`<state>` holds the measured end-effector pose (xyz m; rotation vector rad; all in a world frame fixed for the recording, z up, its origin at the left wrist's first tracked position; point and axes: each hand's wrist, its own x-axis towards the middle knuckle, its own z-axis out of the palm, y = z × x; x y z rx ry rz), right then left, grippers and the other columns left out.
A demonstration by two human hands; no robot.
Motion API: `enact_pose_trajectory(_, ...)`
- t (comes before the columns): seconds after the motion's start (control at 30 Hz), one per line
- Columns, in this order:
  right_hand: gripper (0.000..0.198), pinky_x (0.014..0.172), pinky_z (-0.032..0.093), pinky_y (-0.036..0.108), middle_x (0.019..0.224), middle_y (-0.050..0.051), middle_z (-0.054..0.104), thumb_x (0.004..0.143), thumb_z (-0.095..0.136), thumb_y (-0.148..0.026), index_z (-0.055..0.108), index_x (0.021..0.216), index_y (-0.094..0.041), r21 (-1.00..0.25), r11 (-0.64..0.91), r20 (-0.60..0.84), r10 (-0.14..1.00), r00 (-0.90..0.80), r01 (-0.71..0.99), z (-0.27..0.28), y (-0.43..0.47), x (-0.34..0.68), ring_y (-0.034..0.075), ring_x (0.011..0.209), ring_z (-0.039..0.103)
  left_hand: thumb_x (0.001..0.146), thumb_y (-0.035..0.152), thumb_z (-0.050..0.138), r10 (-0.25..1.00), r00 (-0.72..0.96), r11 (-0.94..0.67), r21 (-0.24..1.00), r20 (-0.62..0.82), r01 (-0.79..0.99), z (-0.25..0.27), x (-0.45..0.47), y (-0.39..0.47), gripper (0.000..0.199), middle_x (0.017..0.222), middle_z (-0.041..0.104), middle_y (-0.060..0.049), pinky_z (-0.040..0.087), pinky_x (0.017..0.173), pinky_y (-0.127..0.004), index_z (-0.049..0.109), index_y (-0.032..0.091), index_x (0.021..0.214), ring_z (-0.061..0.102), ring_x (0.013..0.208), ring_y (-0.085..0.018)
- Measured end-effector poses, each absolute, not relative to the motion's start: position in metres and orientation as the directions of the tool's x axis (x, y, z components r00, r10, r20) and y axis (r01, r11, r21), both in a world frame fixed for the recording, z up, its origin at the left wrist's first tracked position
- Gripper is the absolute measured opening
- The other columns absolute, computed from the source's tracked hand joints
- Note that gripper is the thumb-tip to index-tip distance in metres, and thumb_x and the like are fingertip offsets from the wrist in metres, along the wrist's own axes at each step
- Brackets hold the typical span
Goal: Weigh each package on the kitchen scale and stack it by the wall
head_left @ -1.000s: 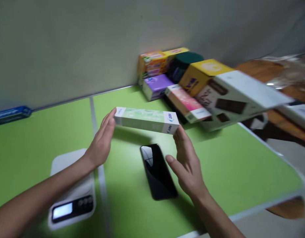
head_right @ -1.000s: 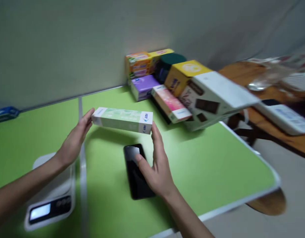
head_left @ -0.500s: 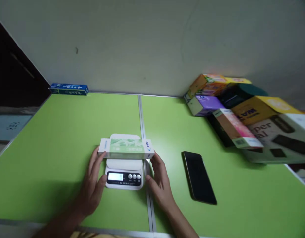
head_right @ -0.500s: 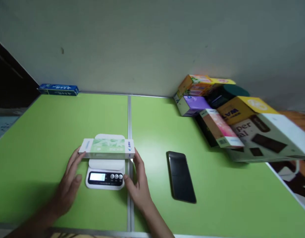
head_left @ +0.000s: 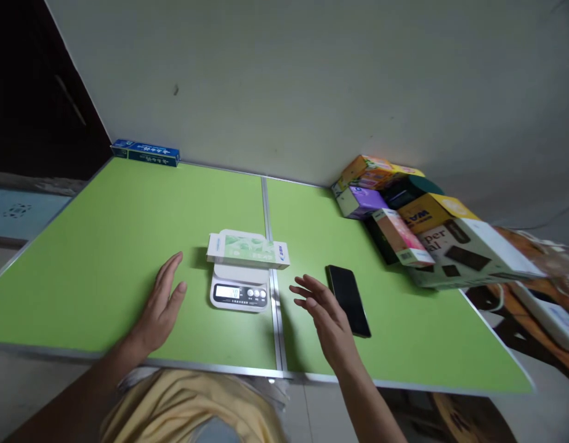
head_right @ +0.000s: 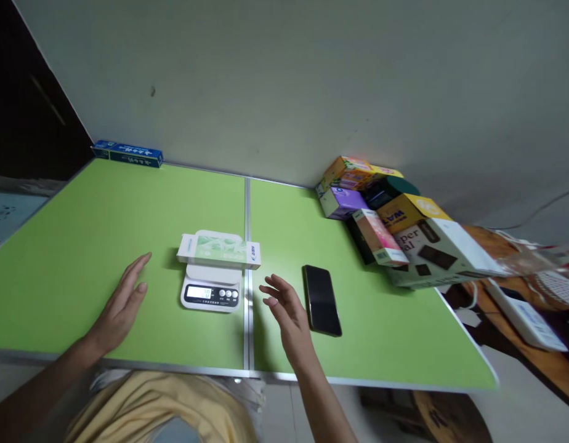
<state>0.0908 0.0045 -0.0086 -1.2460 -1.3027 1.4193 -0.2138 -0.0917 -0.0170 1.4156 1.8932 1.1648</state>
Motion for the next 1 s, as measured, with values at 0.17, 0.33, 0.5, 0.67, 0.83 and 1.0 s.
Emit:
enact_pose_trajectory(0.17, 0.041, 0.094, 0.049, 0.046, 0.127, 0.009, 0.062, 0.079, 0.069, -0.050, 0.062, 0.115, -0.031, -0.993, -0.099, -0.112, 0.967, -0.229, 0.069, 0.003, 0.006, 0.075, 0.026, 0.111, 0.063, 0.096, 0.054, 0.031, 0.950, -0.312, 0.143, 0.843, 0.031, 0.518, -0.007, -0.216, -0.093, 0.063, 0.155, 0.036, -0.014, 0.025, 0.120, -0.046, 0.037, 0.015, 0.145, 0.029, 0.145, -0.026)
enact_pose_trajectory(0.33, 0.044, 0.102, 0.043, 0.048, 0.130, 0.010, 0.062, 0.077, 0.070, -0.049, 0.063, 0.115, -0.029, -0.994, -0.051, -0.065, 0.987, -0.146, 0.096, -0.003, 0.018, 0.072, 0.028, 0.123, 0.056, 0.094, 0.058, 0.029, 0.952, -0.294, 0.214, 0.861, -0.078, 0.462, 0.003, -0.215, -0.080, 0.066, 0.156, 0.036, -0.011, 0.022, 0.121, -0.044, 0.039, 0.016, 0.145, 0.029, 0.146, -0.024)
enact_pose_trajectory(0.5, 0.056, 0.111, 0.035, 0.051, 0.135, 0.012, 0.059, 0.073, 0.072, -0.050, 0.061, 0.121, -0.024, -0.985, -0.129, -0.131, 0.991, -0.010, 0.114, -0.017, 0.043, 0.072, 0.029, 0.131, 0.050, 0.093, 0.060, 0.028, 0.928, -0.300, 0.320, 0.882, -0.220, 0.345, 0.001, -0.210, -0.051, 0.073, 0.158, 0.031, -0.012, 0.018, 0.121, -0.045, 0.034, 0.013, 0.148, 0.026, 0.147, -0.025)
enact_pose_trajectory(0.67, 0.061, 0.107, 0.040, 0.052, 0.126, 0.012, 0.066, 0.067, 0.073, -0.057, 0.065, 0.115, -0.020, -0.948, -0.245, -0.257, 0.966, -0.036, 0.204, -0.020, 0.071, 0.058, 0.033, 0.121, 0.057, 0.095, 0.053, 0.028, 0.930, -0.282, 0.312, 0.913, -0.236, 0.264, -0.002, -0.191, -0.027, 0.065, 0.156, 0.033, -0.012, 0.023, 0.120, -0.046, 0.036, 0.015, 0.147, 0.030, 0.144, -0.026)
enact_pose_trajectory(0.83, 0.054, 0.086, 0.056, 0.046, 0.106, 0.012, 0.073, 0.063, 0.079, -0.054, 0.065, 0.101, -0.018, -0.924, -0.239, -0.296, 0.941, -0.162, 0.300, -0.007, 0.085, 0.054, 0.031, 0.098, 0.068, 0.095, 0.051, 0.028, 0.920, -0.302, 0.316, 0.929, -0.251, 0.191, 0.002, -0.178, -0.035, 0.067, 0.158, 0.030, -0.012, 0.028, 0.119, -0.044, 0.028, 0.014, 0.151, 0.031, 0.144, -0.026)
enact_pose_trajectory(1.0, 0.054, 0.081, 0.059, 0.044, 0.102, 0.012, 0.074, 0.061, 0.081, -0.052, 0.062, 0.101, -0.021, -0.932, -0.144, -0.233, 0.941, -0.247, 0.332, 0.019, 0.112, 0.024, 0.031, 0.094, 0.070, 0.094, 0.050, 0.037, 0.918, -0.345, 0.293, 0.923, -0.198, 0.249, 0.014, -0.216, -0.032, 0.063, 0.158, 0.032, -0.007, 0.031, 0.119, -0.044, 0.032, 0.022, 0.150, 0.029, 0.145, -0.028)
